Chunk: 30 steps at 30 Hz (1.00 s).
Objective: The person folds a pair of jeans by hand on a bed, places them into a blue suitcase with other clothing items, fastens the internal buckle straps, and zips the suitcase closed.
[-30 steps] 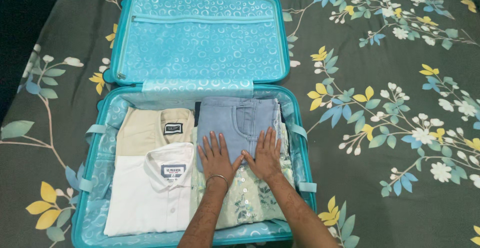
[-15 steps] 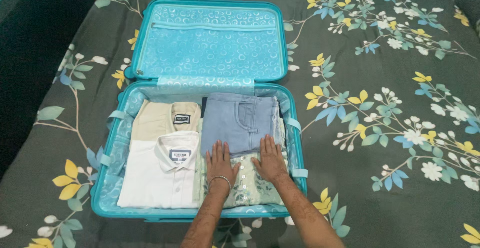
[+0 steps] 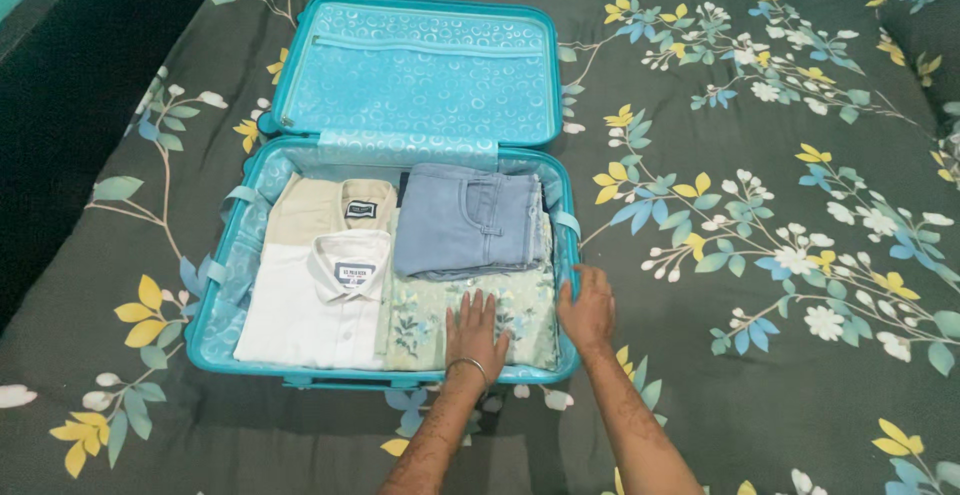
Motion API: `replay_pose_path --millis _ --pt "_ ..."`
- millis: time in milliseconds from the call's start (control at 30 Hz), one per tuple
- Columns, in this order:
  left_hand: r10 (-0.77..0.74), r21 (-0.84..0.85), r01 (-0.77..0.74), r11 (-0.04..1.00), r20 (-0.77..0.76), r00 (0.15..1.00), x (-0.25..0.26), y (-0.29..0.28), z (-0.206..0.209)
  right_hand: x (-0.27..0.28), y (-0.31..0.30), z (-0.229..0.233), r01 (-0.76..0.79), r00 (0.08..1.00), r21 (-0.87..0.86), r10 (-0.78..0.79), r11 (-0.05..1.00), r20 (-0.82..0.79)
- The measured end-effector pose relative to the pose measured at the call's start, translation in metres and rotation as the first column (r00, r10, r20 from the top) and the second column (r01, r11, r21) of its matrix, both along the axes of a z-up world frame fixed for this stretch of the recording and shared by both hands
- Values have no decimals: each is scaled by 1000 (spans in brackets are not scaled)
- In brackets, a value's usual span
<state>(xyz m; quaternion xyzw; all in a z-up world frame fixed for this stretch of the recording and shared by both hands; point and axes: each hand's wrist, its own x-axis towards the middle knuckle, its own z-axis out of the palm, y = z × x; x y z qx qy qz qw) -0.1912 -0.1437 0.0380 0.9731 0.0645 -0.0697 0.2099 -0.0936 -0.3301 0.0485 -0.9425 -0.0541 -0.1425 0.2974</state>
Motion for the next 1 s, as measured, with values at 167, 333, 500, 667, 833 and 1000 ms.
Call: replay_pose_path --millis 167,333,500,667,833,1000 --pt "-37 -59 44 997 106 994 -5 -27 0 24 -48 -86 165 975 95 -148 982 -163" --pt "-95 -134 120 984 182 979 4 -50 -2 42 -64 -140 273 803 509 97 816 -588" --pt "-147 -146 185 972 242 959 12 -78 -1 55 -76 -143 739 434 592 444 322 -784" --pt "-158 -172 201 964 234 959 15 -91 2 69 -75 -146 705 637 675 224 218 -738" --pt "-168 -150 211 966 255 952 17 -83 -2 94 -76 -149 721 669 692 290 -30 -684" --pt "-146 -177 193 965 244 959 21 -74 -3 99 -59 -149 647 739 762 282 -39 -612"
